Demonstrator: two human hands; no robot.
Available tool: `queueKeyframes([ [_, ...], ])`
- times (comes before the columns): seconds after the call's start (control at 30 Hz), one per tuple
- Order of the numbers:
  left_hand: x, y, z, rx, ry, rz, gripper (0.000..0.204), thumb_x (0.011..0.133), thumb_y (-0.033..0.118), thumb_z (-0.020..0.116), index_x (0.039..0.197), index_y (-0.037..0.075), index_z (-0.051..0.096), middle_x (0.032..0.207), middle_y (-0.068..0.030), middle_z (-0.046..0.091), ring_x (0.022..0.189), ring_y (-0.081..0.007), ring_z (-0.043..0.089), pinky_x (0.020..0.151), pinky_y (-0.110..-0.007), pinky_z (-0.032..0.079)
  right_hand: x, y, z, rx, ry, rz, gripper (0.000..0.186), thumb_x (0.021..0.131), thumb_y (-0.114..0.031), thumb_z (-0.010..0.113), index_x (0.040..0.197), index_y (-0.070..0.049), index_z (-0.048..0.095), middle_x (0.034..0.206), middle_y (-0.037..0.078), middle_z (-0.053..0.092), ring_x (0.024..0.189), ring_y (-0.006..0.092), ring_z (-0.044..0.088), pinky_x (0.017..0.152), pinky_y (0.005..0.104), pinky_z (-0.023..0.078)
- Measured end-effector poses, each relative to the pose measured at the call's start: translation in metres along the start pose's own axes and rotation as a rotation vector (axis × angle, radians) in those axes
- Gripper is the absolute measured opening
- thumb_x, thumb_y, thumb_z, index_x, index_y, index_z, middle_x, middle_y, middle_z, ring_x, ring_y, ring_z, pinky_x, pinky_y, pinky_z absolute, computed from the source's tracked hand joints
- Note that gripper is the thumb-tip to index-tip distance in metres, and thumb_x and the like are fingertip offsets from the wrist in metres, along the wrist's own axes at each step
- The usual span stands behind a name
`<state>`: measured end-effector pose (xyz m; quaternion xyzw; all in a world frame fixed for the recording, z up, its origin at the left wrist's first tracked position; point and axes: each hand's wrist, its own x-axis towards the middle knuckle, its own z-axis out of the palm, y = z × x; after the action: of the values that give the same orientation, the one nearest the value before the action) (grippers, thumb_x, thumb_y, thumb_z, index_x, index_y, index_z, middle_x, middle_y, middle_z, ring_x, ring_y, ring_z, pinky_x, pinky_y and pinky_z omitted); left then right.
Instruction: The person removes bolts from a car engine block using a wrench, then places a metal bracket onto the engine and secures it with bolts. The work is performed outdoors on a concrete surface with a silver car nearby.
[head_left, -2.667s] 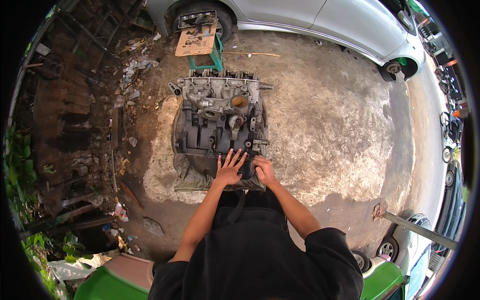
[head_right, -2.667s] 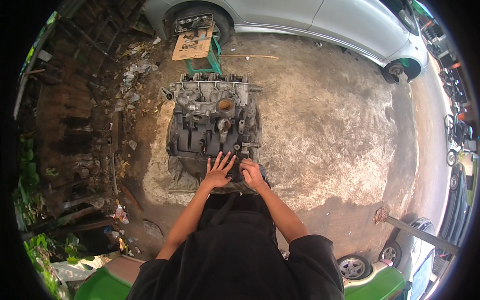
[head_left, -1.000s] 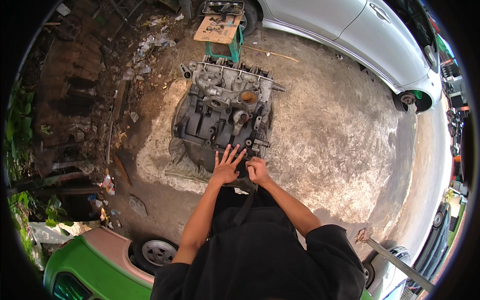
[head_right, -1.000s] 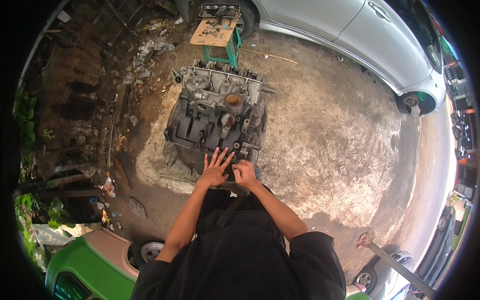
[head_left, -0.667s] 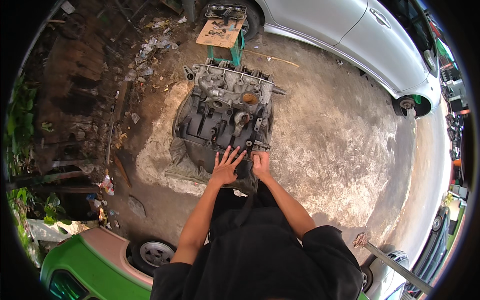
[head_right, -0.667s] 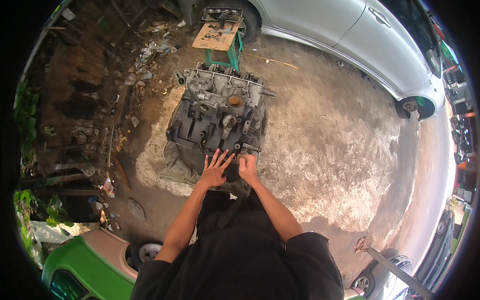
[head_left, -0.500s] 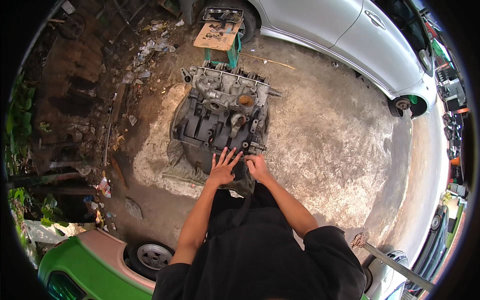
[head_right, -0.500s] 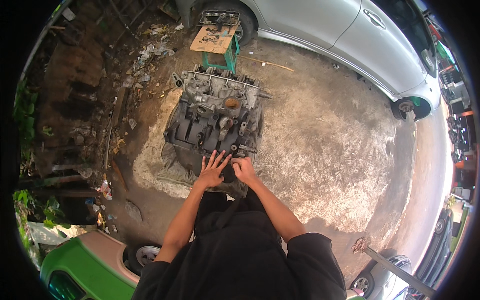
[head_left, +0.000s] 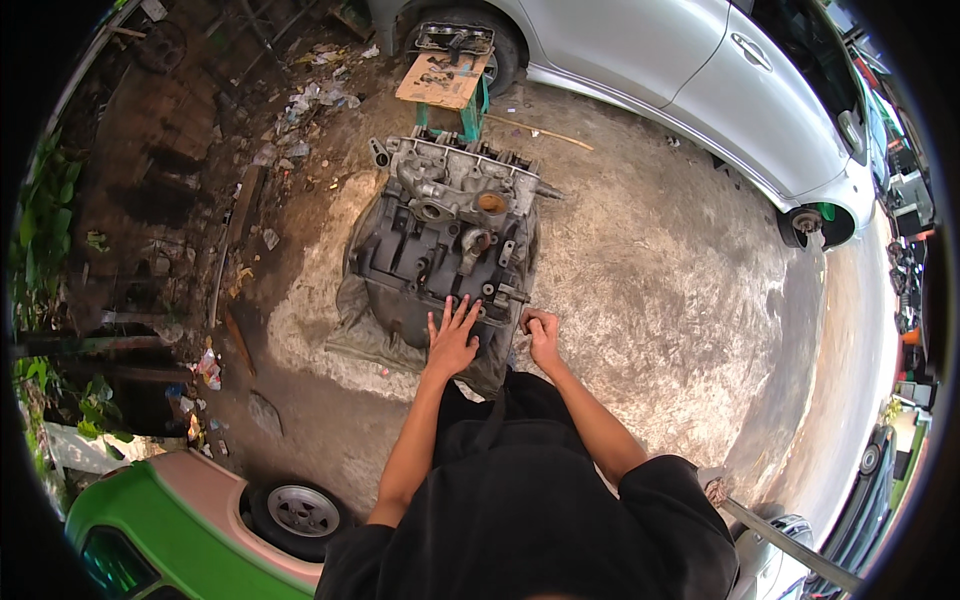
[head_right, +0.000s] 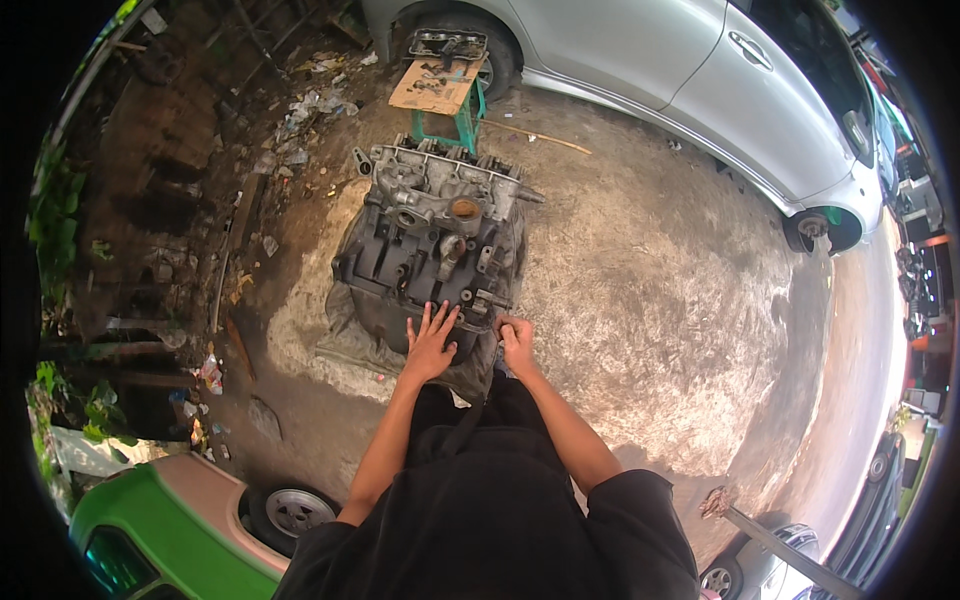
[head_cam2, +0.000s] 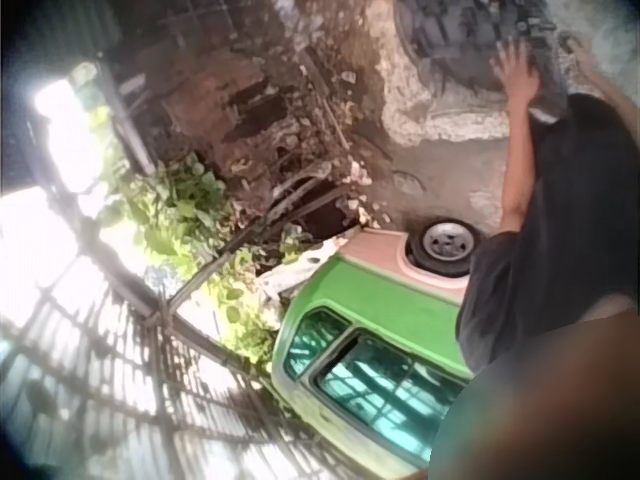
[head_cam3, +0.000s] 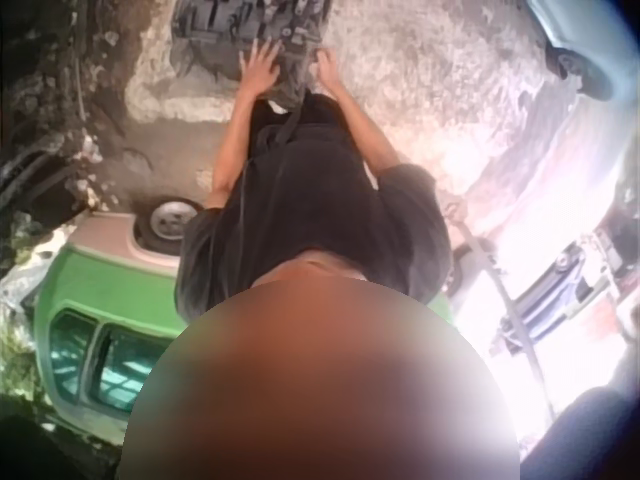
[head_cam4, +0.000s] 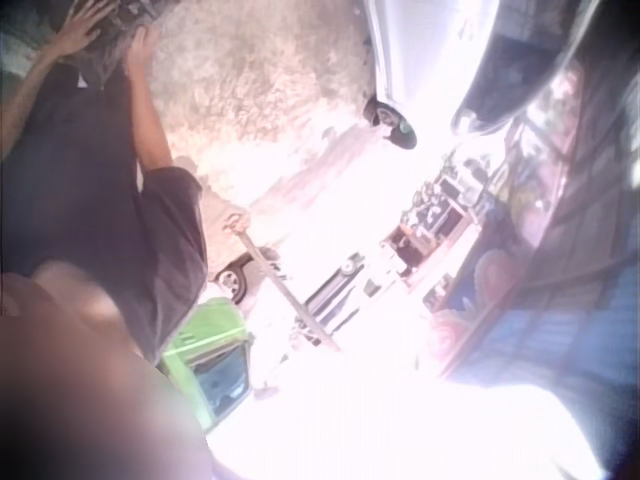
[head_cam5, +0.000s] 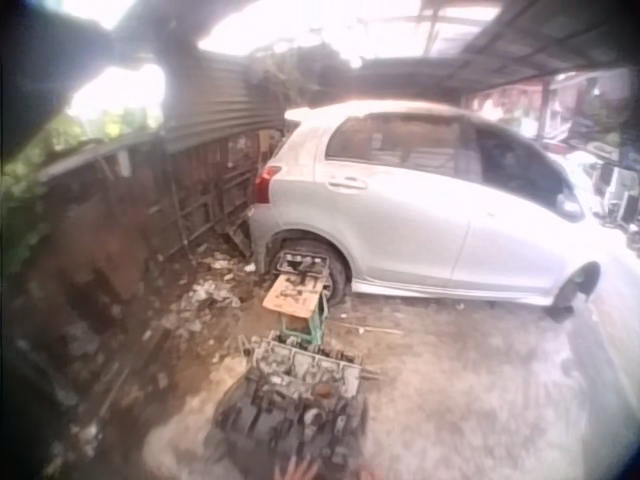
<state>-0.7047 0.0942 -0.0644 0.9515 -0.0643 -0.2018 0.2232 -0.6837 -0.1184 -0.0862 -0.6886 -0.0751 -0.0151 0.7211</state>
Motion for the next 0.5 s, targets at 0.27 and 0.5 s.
queueKeyframes([
  [0.27,-0.005,0.022,-0.005,-0.381,0.113,0.058,0.052,0.094,0.014,0.056,0.146,0.014,0.048,0.150,-0.0120,0.046,0.145,-0.0319,0.032,0.119,-0.054,0.018,0.015,-0.051,-0.035,0.726,0.287,0.045,0.034,0.084,-0.022,0.056,0.061,-0.002,0.041,0.058,0.003,0.034,0.054,0.0160,0.030,0.059,0.0349,0.029],
  [0.5,-0.027,0.054,-0.035,-0.884,0.091,0.219,0.034,0.095,0.007,0.060,0.129,0.005,0.063,0.115,-0.0109,0.071,0.108,-0.0213,0.066,0.093,-0.035,0.050,-0.008,-0.099,-0.014,0.975,0.315,0.242,0.021,0.080,-0.014,0.049,0.064,-0.008,0.037,0.052,0.001,0.026,0.052,0.0142,0.024,0.065,0.0326,0.029],
])
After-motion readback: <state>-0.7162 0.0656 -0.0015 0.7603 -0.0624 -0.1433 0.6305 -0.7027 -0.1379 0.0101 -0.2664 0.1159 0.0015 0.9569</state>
